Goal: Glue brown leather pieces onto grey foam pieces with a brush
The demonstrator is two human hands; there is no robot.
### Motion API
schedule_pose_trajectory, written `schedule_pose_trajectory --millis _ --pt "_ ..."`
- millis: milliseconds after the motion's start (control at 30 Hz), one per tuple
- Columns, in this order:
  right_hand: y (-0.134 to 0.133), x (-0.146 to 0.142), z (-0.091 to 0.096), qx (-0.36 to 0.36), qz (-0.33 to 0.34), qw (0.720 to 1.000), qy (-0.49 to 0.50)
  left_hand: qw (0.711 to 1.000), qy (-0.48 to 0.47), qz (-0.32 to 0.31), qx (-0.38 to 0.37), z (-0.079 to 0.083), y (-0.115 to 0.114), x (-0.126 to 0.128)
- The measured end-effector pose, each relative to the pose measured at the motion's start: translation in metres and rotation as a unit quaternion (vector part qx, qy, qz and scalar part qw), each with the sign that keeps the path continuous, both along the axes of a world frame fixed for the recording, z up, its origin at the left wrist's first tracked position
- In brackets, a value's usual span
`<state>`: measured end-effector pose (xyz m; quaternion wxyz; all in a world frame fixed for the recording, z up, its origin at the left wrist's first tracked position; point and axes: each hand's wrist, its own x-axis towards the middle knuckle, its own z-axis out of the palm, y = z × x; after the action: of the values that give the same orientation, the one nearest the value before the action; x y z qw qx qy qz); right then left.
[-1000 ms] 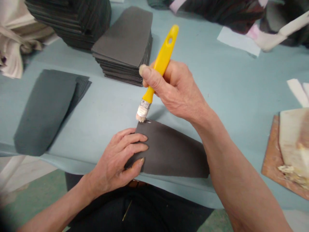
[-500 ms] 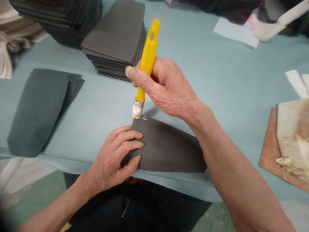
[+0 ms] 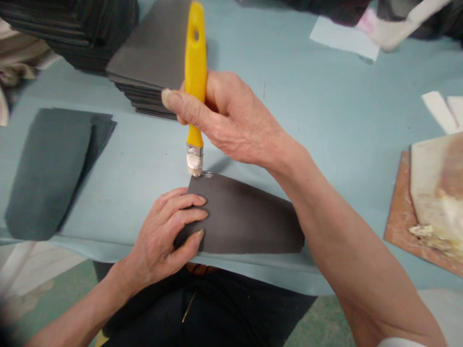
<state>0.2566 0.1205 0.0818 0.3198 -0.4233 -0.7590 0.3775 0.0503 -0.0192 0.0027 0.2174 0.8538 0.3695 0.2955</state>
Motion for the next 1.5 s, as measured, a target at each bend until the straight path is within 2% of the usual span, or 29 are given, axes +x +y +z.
schedule_pose_trajectory --millis 200,400,567,833,1367,1500 --pt "0.010 0.011 -0.010 -0.010 0.052 0.998 -0.031 1.000 0.008 0.002 -0.003 -0.001 -0.001 0.000" --pt "0.009 0.028 -0.005 -0.021 0.078 0.995 -0.054 1.000 0.010 0.006 -0.006 -0.001 -0.003 -0.001" --pt "0.005 0.034 -0.002 -0.039 0.064 0.995 -0.058 1.000 0.012 0.009 0.002 0.001 -0.001 0.000" --pt "-0.008 0.053 0.004 0.022 0.072 0.990 -0.121 1.000 0.028 0.005 0.012 0.001 0.000 -0.002" --pt "-0.031 0.089 0.002 0.025 0.051 0.991 -0.118 0.999 0.043 0.005 0.023 -0.001 0.002 -0.004" --pt "-0.039 0.098 0.003 0.009 0.027 0.993 -0.119 0.998 0.048 0.002 0.030 -0.002 0.003 -0.005"
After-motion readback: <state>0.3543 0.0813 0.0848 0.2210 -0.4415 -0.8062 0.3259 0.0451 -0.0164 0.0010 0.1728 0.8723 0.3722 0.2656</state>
